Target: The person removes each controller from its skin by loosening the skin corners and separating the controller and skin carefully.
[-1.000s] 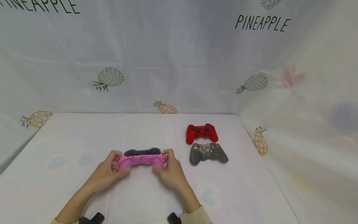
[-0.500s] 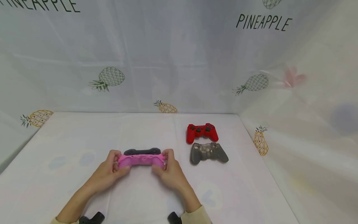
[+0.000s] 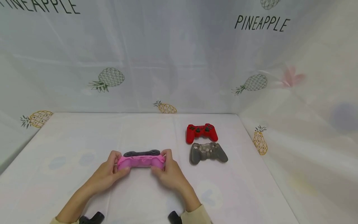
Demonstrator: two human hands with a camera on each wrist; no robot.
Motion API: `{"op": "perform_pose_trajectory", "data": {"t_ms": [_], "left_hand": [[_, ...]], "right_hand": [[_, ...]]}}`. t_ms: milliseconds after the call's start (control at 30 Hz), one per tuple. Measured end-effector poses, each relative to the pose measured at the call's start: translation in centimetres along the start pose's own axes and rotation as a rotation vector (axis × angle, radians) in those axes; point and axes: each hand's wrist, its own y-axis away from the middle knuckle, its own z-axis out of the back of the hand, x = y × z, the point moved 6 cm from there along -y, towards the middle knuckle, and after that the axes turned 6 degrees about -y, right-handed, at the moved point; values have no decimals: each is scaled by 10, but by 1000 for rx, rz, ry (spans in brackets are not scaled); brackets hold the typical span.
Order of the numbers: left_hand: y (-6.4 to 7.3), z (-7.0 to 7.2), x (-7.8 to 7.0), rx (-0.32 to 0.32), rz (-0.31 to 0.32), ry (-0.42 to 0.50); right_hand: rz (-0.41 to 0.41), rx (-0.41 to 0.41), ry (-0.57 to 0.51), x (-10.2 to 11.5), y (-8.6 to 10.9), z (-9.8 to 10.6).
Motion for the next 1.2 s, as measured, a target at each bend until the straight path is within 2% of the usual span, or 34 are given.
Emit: {"op": "perform_pose_trajectory", "data": {"t_ms": [167, 467, 900, 1200], "left_hand": [[0, 0, 0, -7, -8, -13], [-1, 0, -1, 10, 13, -31], [-2, 1, -1, -17, 6, -93], [-2, 2, -2, -29, -6, -71]], "right_hand": [[-8, -9, 18, 1, 1, 0], [-15, -21, 43, 2, 1, -1], [4, -80, 57, 6, 2, -1], [-7, -125, 93, 6, 0, -1]]}}
